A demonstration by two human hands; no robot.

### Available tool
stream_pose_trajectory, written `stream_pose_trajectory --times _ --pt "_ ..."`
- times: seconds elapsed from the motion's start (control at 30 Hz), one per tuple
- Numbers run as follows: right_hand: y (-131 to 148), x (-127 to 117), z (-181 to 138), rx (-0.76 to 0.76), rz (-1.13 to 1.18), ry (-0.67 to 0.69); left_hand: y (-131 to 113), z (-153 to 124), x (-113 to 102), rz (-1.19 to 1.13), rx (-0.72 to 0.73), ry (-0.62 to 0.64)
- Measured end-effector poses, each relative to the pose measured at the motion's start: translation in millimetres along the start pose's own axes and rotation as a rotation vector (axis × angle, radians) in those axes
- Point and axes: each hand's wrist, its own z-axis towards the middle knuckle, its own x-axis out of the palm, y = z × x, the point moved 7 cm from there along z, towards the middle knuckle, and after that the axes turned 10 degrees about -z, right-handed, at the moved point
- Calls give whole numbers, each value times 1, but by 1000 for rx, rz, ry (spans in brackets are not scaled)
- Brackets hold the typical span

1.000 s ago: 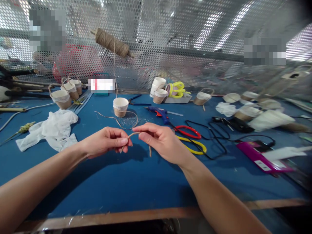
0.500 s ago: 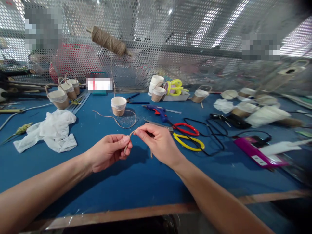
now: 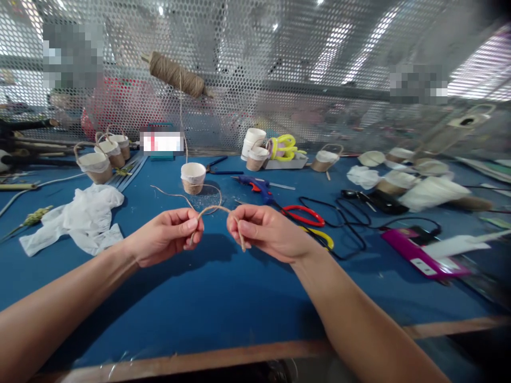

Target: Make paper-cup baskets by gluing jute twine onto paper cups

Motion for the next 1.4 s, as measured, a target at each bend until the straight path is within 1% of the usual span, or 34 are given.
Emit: stream_pose_trajectory --times 0.13,0.3,0.47,0.83,1.0,1.17,1.27,1.4 --pt "3 4 0 -57 40 -25 4 -1 3 6 -23 -2" --pt "6 8 -1 -103 25 -56 7 -1 7 -26 -23 -5" --pt "6 7 1 -154 -26 -117 7 1 6 -62 2 -20" --pt "1 5 4 -168 -201 -235 5 1 7 -99 29 -5" --pt "0 5 4 -157 -184 -213 -3 0 5 -64 45 -28" --pt "-2 7 5 -120 -121 -146 -16 -3 1 64 80 -24" --pt "-4 9 5 -81 -110 -120 -16 -2 0 90 65 -12" --pt "-3 8 4 -93 -142 -149 -14 -2 2 51 101 -37"
